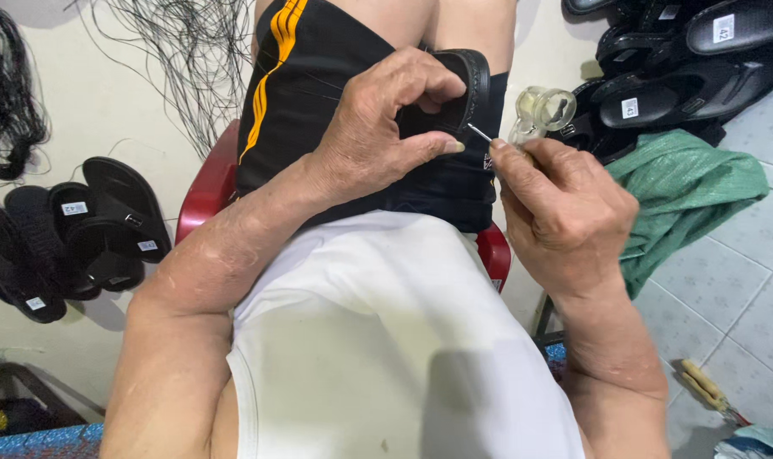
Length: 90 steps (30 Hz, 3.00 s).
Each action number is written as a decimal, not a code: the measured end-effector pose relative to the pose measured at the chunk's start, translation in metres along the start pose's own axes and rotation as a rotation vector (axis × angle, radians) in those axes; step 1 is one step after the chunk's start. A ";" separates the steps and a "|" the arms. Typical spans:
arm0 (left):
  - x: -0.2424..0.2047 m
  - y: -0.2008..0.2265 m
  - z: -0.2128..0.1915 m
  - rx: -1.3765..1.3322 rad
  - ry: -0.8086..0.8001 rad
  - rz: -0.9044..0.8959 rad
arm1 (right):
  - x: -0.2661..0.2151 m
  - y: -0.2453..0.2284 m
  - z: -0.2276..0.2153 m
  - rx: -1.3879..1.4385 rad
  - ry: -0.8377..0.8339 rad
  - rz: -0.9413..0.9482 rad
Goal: The person sews a black shoe using a needle and thread. They repeatedly push the needle through the shoe material and pull the thread to create stitches while holding the shoe steady with their other hand.
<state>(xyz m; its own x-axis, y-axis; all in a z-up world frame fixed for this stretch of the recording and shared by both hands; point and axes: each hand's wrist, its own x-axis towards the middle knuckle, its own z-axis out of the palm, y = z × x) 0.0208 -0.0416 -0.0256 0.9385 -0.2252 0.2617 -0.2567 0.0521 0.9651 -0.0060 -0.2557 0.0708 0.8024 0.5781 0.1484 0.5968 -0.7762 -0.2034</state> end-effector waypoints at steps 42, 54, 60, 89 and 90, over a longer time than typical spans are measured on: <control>-0.010 -0.001 0.007 -0.616 0.186 -0.493 | 0.017 0.012 0.020 0.209 -0.069 -0.014; 0.002 0.008 0.002 -0.506 0.000 -0.689 | -0.034 0.009 -0.018 -0.030 -0.202 0.084; -0.005 0.009 0.001 -0.641 0.188 -0.678 | -0.057 0.012 0.004 0.190 -0.163 0.209; -0.019 0.027 -0.023 -0.302 -0.055 -0.405 | 0.011 0.025 0.047 1.771 0.069 0.462; -0.018 0.031 -0.023 -0.333 -0.065 -0.408 | 0.021 0.019 0.043 1.613 -0.005 0.402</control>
<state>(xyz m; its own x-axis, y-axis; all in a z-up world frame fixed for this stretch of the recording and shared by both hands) 0.0009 -0.0133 -0.0005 0.9277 -0.3512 -0.1268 0.2239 0.2515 0.9416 0.0216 -0.2474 0.0279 0.8923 0.4222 -0.1599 -0.2523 0.1728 -0.9521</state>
